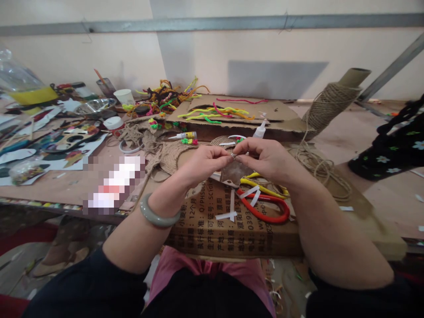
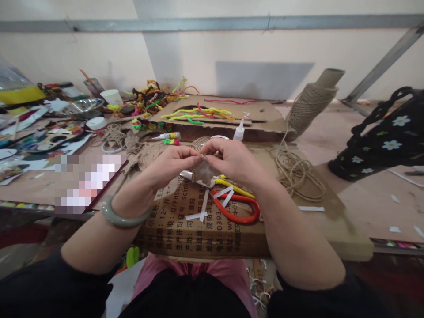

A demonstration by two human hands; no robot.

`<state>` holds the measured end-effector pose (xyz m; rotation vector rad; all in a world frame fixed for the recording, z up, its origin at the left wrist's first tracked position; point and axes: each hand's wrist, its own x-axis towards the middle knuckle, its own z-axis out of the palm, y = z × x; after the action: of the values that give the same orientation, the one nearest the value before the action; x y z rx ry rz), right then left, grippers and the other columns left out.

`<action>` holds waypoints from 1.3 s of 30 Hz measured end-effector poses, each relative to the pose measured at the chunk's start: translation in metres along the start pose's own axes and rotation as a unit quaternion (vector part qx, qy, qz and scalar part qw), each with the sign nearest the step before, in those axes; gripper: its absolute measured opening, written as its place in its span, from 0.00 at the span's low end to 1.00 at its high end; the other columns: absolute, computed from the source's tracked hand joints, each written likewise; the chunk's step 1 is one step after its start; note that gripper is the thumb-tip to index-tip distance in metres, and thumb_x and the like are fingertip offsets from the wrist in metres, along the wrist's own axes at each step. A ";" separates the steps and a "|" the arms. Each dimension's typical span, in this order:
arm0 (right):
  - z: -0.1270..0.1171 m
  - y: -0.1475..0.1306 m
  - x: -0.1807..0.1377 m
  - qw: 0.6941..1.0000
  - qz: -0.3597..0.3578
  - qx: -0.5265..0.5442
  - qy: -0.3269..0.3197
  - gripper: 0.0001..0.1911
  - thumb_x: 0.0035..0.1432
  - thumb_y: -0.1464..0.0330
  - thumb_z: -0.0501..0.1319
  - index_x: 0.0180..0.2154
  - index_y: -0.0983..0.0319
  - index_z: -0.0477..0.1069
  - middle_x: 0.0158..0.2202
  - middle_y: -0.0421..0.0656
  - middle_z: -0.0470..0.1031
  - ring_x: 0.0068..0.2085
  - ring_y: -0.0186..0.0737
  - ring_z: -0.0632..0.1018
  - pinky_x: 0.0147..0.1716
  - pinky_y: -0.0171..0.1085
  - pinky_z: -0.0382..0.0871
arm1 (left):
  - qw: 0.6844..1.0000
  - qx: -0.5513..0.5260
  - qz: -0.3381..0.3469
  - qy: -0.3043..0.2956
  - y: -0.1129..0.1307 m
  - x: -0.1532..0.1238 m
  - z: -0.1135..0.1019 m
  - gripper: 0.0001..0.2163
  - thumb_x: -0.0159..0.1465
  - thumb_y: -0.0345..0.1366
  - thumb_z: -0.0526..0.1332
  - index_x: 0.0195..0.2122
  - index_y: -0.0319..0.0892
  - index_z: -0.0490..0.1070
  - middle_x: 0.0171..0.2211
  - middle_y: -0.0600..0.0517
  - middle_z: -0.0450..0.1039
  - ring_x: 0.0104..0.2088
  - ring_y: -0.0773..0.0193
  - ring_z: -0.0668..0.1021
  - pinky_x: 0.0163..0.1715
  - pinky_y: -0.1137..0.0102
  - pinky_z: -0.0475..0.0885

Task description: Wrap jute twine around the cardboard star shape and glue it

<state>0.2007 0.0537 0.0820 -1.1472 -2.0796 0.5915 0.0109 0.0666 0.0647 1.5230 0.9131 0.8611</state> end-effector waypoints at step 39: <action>-0.001 0.000 0.003 0.994 0.042 -0.046 0.085 0.10 0.55 0.64 0.61 0.30 0.62 0.79 0.25 0.40 0.76 0.26 0.33 0.69 0.28 0.35 0.60 | 0.996 0.053 0.023 0.072 0.003 0.000 0.004 0.07 0.56 0.36 0.64 0.25 0.38 0.75 0.22 0.53 0.70 0.24 0.70 0.68 0.25 0.73 0.62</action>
<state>0.2003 0.0566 0.0831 -1.2966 -1.9391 0.4243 0.0146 0.0641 0.0674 1.5934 1.0464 0.9778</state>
